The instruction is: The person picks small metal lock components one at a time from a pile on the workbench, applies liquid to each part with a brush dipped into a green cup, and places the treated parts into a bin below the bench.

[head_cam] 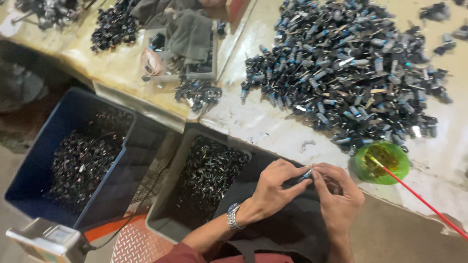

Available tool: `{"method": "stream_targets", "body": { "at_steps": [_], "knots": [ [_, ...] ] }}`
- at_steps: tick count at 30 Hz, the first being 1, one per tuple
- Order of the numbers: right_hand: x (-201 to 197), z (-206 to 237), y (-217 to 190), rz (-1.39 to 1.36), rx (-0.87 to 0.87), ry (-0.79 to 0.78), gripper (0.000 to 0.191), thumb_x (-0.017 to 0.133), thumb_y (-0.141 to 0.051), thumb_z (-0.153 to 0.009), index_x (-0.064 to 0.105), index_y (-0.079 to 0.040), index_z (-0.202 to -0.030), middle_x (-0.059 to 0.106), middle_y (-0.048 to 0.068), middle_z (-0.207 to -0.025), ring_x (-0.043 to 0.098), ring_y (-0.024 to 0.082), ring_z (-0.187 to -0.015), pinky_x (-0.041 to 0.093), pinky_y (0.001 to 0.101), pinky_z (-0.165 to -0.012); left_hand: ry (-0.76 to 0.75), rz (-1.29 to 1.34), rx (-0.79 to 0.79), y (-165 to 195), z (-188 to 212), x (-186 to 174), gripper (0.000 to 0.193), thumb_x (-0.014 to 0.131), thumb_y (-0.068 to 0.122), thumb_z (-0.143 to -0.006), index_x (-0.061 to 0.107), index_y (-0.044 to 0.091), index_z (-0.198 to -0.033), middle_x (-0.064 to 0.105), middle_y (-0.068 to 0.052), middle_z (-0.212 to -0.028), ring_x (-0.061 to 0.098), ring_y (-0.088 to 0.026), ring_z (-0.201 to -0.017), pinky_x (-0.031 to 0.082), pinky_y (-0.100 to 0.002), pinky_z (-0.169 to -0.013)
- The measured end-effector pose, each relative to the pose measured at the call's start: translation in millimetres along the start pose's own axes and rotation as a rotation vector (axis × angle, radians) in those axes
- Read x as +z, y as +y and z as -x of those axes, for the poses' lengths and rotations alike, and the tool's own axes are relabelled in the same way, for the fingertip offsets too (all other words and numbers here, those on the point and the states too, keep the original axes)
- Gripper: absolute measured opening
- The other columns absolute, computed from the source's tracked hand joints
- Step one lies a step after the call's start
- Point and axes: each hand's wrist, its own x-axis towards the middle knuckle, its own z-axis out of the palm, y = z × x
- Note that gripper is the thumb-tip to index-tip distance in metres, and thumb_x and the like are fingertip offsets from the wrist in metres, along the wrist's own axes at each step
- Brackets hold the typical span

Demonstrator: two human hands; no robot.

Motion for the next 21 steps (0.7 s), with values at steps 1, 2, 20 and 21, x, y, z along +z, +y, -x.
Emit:
{"method": "stream_targets", "body": {
  "at_steps": [1,2,20,21],
  "knots": [
    [-0.6,0.7,-0.7,0.009,-0.01,-0.002,0.016,0.072,0.006,-0.093,0.072,0.001,-0.108,0.073,0.008,-0.114,0.068,0.009,-0.098,0.056,0.0207,-0.082,0.0,0.011,-0.002,0.9,0.2,0.2,0.032,0.084,0.009,-0.086,0.074,0.003,-0.116,0.073,-0.009,-0.096,0.067,-0.024,-0.088,0.055,-0.035,-0.081],
    [-1.8,1.5,-1.7,0.019,-0.019,-0.003,0.016,0.072,0.006,-0.093,0.072,0.001,-0.108,0.073,0.008,-0.114,0.068,0.009,-0.098,0.056,0.0205,-0.08,0.002,0.026,-0.011,1.6,0.2,0.3,0.033,0.084,0.009,-0.086,0.074,0.003,-0.117,0.073,-0.009,-0.097,0.067,-0.024,-0.088,0.056,-0.034,-0.081],
    [-12.4,14.4,-2.7,0.123,-0.046,0.019,0.016,0.078,0.004,-0.089,0.073,-0.001,-0.103,0.077,0.008,-0.108,0.069,0.009,-0.09,0.056,0.0233,-0.079,-0.024,-0.071,0.218,-1.6,-3.3,-2.0,0.038,0.082,-0.002,-0.085,0.07,0.004,-0.12,0.072,-0.008,-0.113,0.067,-0.029,-0.102,0.058,-0.039,-0.091],
    [-14.7,15.0,3.4,0.006,-0.014,0.02,0.015,0.077,0.004,-0.091,0.072,-0.001,-0.104,0.076,0.008,-0.108,0.072,0.01,-0.098,0.06,0.0241,-0.086,-0.04,-0.048,0.2,-3.0,-4.1,-0.9,0.038,0.083,-0.003,-0.085,0.071,0.004,-0.12,0.071,-0.008,-0.112,0.067,-0.029,-0.102,0.058,-0.038,-0.09]
  ]
}}
